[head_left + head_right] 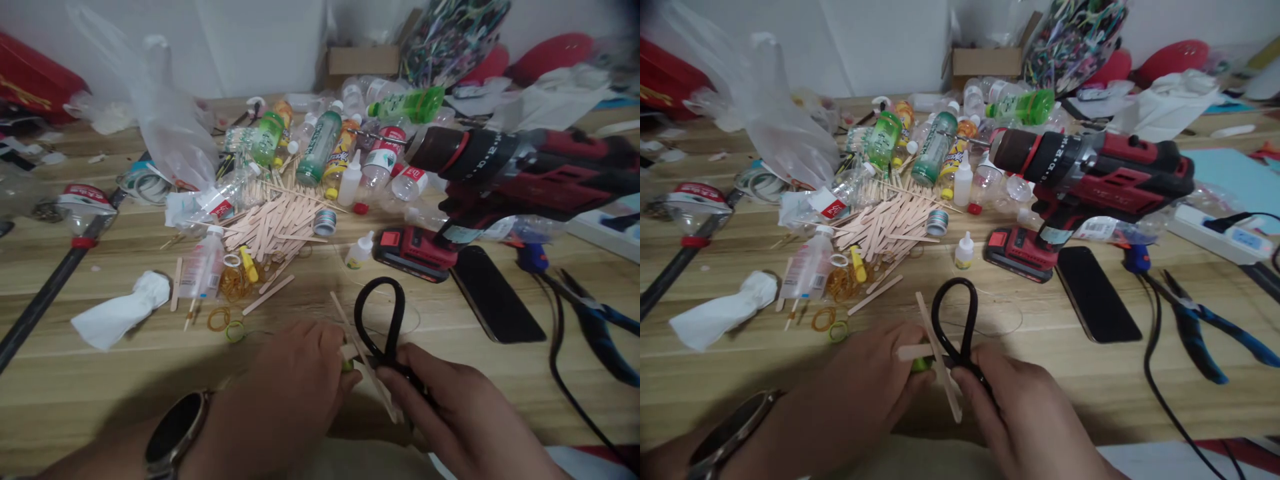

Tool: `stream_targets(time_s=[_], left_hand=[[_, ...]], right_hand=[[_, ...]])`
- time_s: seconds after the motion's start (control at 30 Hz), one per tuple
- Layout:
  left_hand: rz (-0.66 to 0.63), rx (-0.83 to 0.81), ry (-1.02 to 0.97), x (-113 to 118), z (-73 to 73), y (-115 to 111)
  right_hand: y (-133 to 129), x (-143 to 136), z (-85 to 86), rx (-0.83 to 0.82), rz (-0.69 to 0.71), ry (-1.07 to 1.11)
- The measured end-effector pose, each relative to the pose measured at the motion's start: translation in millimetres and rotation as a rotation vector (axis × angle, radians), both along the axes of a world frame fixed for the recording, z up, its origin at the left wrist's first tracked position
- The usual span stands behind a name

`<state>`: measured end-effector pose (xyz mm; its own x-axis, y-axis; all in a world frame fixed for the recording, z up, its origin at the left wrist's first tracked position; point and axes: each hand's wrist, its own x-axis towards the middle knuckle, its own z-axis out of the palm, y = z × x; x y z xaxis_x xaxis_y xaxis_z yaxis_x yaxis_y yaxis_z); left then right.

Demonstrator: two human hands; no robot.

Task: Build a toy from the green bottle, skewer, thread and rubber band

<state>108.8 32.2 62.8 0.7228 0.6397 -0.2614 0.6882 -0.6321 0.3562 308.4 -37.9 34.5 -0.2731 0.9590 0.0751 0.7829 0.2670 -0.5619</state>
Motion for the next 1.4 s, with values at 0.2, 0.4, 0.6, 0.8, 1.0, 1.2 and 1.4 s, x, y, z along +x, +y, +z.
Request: stream_targets(time_s=[0.2,0.4,0.6,0.8,1.0,1.2,1.4], left_hand=[[-0.076,-0.026,0.125,5.8,-0.2,-4.2],[0.014,-0.18,-0.046,-10.9,-1.4,4.7],[0.052,-0.252,-0.075,-12.1,-2.0,12.9],[-0.035,-0.093,0.051,-2.6,-7.3,-2.5],[-0.084,-0.083,0.196,5.3,-2.7,-6.3],[0.045,-0.286,-0.035,-9.5,-1.6,9.3],[0.149,-0.354,-0.213,-15.7,-0.9,13.6]], right_hand=[[-5.6,0.4,-2.0,-0.074,-0.037,0.025],[-6.9,-4.3,-2.7,0.206,0.011,-0.133],[-2.7,-8.7,-5.3,0.345,0.028,-0.205],[-2.4,-5.4,-8.6,-0.018,-0.039,-0.032],[0.8,-3.9,-1.3,-0.25,-0.03,0.078],[-5.7,-0.1,-9.2,0.111,0.038,-0.097],[-2.0,-14.6,-8.2,0.336,-0.062,-0.147]])
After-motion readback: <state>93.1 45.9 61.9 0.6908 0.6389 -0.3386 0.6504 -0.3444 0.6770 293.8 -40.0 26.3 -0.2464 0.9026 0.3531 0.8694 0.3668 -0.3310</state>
